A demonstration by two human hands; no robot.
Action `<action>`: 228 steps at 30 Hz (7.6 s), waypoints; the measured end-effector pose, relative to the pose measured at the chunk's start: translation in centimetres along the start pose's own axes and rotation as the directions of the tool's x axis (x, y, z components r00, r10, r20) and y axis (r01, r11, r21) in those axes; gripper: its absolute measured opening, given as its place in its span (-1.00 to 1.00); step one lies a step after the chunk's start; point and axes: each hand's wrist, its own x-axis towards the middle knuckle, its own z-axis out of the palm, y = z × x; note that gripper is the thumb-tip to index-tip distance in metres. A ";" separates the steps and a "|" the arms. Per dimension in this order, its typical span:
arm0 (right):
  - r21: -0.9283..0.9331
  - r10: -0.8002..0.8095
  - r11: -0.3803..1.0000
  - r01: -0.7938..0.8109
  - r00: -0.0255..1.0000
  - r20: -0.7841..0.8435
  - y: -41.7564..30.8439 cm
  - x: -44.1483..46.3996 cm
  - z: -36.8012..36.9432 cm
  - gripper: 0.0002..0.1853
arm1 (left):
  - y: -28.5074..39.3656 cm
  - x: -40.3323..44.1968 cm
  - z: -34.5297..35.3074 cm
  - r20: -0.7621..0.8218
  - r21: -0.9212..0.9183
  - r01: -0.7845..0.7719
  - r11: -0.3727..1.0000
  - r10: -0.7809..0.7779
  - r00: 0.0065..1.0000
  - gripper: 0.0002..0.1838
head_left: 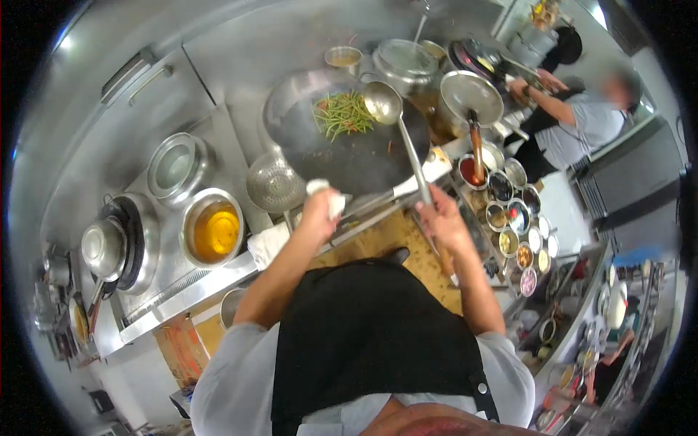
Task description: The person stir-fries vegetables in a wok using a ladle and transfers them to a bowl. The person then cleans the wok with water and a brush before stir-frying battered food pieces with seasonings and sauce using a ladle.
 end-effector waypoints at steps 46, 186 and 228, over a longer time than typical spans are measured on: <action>0.828 0.665 0.146 0.541 0.566 -0.487 17.3 -87.2 7.9 -0.49 | -45.0 -48.3 0.2 0.285 0.881 0.221 0.417 -0.843 0.456 -0.91; -0.123 0.097 0.985 -0.122 0.977 -0.187 11.8 -41.8 1.7 -0.54 | -16.8 -34.5 -18.2 -0.014 0.170 0.262 0.950 -0.264 0.965 -0.84; 0.654 0.185 0.334 -0.679 0.727 0.661 4.9 69.8 -1.0 -0.81 | 4.7 14.6 8.7 -0.586 -0.080 -0.342 0.936 0.234 0.776 -0.86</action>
